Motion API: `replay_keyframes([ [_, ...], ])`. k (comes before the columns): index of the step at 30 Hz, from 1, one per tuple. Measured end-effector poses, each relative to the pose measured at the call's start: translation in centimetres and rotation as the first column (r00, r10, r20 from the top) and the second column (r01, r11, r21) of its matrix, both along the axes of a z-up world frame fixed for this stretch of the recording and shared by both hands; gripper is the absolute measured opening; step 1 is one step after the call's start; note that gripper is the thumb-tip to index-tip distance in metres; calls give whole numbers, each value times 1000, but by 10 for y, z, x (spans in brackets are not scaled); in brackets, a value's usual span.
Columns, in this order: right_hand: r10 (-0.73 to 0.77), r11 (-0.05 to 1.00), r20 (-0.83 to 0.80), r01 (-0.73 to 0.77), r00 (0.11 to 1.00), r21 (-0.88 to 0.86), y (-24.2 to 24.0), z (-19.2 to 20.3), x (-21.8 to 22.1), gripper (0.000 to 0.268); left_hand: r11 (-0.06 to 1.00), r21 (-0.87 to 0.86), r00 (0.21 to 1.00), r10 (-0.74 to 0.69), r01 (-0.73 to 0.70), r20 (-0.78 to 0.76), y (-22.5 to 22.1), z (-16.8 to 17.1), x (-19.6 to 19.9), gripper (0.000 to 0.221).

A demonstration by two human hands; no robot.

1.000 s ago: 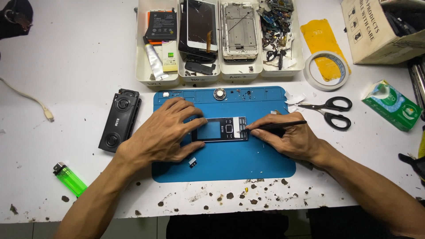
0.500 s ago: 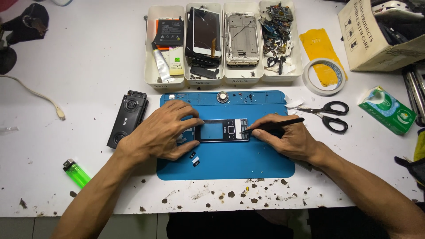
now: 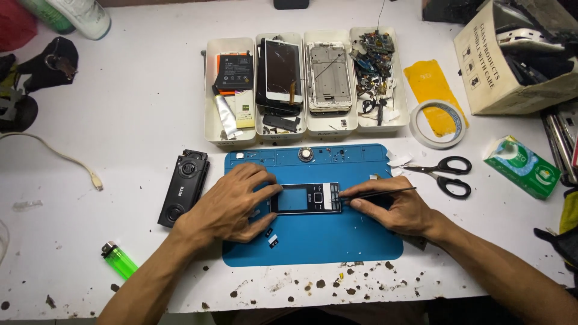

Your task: Repairing internal components of a mobile phone using a precision tool

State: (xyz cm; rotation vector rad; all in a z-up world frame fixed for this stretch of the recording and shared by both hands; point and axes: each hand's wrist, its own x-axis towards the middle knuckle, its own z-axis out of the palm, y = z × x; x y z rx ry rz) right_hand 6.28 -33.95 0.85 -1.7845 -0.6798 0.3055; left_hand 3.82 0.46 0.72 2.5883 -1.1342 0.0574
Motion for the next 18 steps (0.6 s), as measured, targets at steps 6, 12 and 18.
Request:
replay_keyframes([
  [6, -12, 1000, -11, 12, 1000, -7, -2, -4, 1, 21, 1000, -11, 1000, 5, -5, -30, -4, 8, -1, 41],
  [12, -48, 999, -35, 49, 998, 18, 0, -6, -2, 19, 999, -36, 999, 13, -14, -45, -5, 7, -1, 39],
  [18, -140, 987, -123, 149, 982, 60, 2, -7, -3, 16, 1000, 3, 998, 18, -18, -58, -6, 11, -2, 38],
])
